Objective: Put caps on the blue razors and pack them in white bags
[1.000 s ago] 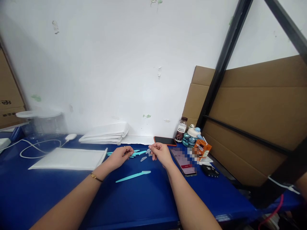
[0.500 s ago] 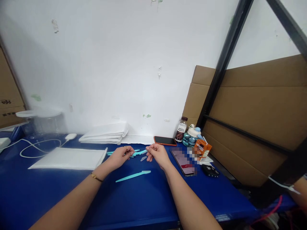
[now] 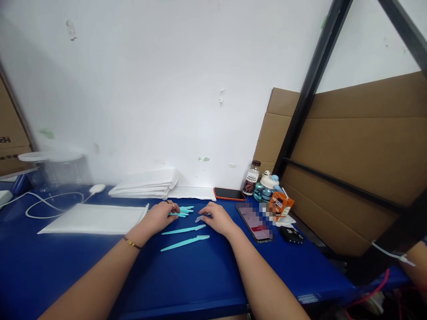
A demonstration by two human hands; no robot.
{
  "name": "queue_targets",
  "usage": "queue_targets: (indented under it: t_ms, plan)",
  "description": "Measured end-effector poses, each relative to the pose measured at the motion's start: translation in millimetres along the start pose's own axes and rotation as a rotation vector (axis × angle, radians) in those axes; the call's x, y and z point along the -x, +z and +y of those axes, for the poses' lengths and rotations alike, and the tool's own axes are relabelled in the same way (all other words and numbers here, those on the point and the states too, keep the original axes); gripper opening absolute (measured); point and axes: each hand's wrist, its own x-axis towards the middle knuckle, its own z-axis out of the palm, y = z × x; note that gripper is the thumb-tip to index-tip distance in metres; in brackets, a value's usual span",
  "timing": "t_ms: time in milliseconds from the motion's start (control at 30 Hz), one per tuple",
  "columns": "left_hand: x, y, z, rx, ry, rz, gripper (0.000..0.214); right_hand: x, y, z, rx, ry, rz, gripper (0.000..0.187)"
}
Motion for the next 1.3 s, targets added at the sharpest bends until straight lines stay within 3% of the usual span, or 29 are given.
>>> queue_targets:
  t_ms: [133,300,467,667,933,1067,1300]
  plan:
    - [-2,0.9,-11,-0.16,-0.025,0.017,0.019,-2,5,1,0.125,-0.067,-0.103,0.012]
    - [-4,2.3,-12,-0.208,-0.001,0.019,0.015,-1,6,0,0.179,-0.057,-0.077,0.014]
    - [-3,-0.4,-8,-0.1,0.064,0.086,0.022,-1,6,-1,-0.074,0.043,0.023,0.016]
    - [-1,3.5,-1,0.19,0.091,0.021,0.03,-2,2,-7,-0.263,0.01,0.179,0.017]
    - [-1,2.3,1,0.264,0.067,0.015,0.034,-2,3,-11,-0.443,0.012,0.199,0.019]
    - [1,0.9,6,0.252,0.098,-0.003,0.034,-2,4,-15,-0.463,0.02,0.162,0.021]
    - [4,-0.8,18,0.235,0.194,-0.095,0.034,3,2,-17,-0.391,0.054,-0.044,0.021]
